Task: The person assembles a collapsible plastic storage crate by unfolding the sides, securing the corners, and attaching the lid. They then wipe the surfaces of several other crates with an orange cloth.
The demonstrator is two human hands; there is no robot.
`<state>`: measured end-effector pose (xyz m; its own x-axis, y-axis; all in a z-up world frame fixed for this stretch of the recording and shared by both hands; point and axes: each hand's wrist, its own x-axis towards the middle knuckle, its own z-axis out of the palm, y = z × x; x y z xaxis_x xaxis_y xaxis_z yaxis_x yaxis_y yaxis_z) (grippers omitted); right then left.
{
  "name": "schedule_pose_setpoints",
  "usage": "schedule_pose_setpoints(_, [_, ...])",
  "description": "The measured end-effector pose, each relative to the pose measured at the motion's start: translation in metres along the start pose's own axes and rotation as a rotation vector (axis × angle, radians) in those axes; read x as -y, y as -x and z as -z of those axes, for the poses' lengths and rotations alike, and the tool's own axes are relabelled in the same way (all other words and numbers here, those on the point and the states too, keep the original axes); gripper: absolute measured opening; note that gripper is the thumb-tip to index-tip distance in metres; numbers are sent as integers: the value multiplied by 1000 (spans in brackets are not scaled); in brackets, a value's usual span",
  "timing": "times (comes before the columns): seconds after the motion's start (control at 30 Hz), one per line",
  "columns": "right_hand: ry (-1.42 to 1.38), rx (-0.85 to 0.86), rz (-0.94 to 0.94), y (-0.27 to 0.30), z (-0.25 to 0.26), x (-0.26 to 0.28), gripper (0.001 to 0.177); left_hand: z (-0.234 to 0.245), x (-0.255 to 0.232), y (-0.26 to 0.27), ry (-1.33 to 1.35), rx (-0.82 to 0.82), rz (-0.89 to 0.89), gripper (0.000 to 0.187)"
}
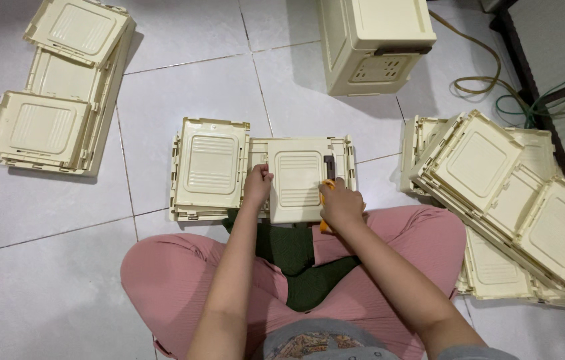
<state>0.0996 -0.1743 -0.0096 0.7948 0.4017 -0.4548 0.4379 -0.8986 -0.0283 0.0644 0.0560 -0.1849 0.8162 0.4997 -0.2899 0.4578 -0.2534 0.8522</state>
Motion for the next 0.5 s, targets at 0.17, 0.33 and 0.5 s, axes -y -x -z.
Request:
schedule_pose_setpoints(0.17, [-226, -522, 64, -43, -24, -14, 57, 7, -11, 2, -64, 37, 46, 38])
schedule_pose_setpoints(0.33, [-155, -608, 28, -100, -27, -2, 64, 13, -24, 8, -63, 46, 11, 45])
schedule_pose_setpoints(0.5, [-73, -614, 121, -84, -27, 4, 64, 18, -27, 13, -53, 42, 37, 42])
